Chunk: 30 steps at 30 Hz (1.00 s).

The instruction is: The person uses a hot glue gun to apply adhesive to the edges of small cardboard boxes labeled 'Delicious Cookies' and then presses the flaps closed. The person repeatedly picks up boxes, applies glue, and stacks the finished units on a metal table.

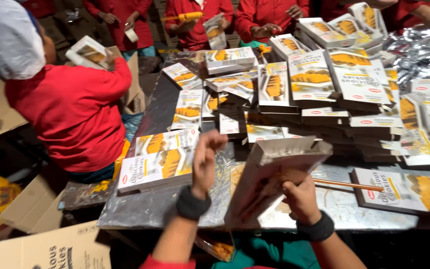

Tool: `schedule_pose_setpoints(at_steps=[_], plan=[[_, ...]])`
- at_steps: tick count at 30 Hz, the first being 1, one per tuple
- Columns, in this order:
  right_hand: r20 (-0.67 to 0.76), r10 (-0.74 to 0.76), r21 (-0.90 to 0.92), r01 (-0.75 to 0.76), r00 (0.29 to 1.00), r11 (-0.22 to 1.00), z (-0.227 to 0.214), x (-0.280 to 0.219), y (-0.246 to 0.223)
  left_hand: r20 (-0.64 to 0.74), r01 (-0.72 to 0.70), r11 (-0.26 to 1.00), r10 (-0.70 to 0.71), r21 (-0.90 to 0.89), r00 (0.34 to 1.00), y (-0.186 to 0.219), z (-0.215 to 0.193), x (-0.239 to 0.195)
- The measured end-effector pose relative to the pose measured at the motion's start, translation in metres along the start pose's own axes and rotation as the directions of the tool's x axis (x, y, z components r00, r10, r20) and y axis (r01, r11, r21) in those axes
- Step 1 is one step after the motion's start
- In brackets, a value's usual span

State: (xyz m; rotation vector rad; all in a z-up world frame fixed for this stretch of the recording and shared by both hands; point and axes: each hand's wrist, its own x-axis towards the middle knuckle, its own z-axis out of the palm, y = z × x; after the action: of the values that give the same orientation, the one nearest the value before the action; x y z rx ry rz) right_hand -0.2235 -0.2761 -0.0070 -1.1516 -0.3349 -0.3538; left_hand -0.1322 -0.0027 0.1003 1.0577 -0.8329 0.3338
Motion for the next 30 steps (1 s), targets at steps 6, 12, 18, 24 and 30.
schedule_pose_setpoints(at_steps=[6, 12, 18, 24, 30], plan=[[-0.025, -0.315, -0.278, 0.296, 0.949, 0.914, 0.006, -0.046, 0.063, -0.037, -0.002, 0.873, 0.024, 0.487, 0.999, -0.064, 0.028, -0.14], [0.278, -0.463, -0.4, 0.539, 0.842, 0.741, 0.038, -0.032, -0.015, 0.05, -0.086, 0.967, 0.076, 0.241, 0.996, -0.035, 0.032, -0.126], [0.295, -0.494, -0.615, 0.558, 0.818, 0.557, 0.047, -0.016, -0.056, 0.035, -0.032, 0.92, 0.02, 0.39, 0.999, 0.03, 0.055, -0.092], [-0.081, -0.362, -0.202, 0.34, 0.929, 0.918, 0.082, -0.024, -0.064, -0.155, -0.003, 0.96, 0.048, 0.278, 0.987, 0.046, 0.079, -0.088], [-0.153, 0.017, -0.094, -0.032, 0.988, 0.995, 0.073, -0.012, -0.086, 0.065, -0.107, 0.906, 0.088, 0.409, 0.994, 0.032, 0.06, -0.083]])
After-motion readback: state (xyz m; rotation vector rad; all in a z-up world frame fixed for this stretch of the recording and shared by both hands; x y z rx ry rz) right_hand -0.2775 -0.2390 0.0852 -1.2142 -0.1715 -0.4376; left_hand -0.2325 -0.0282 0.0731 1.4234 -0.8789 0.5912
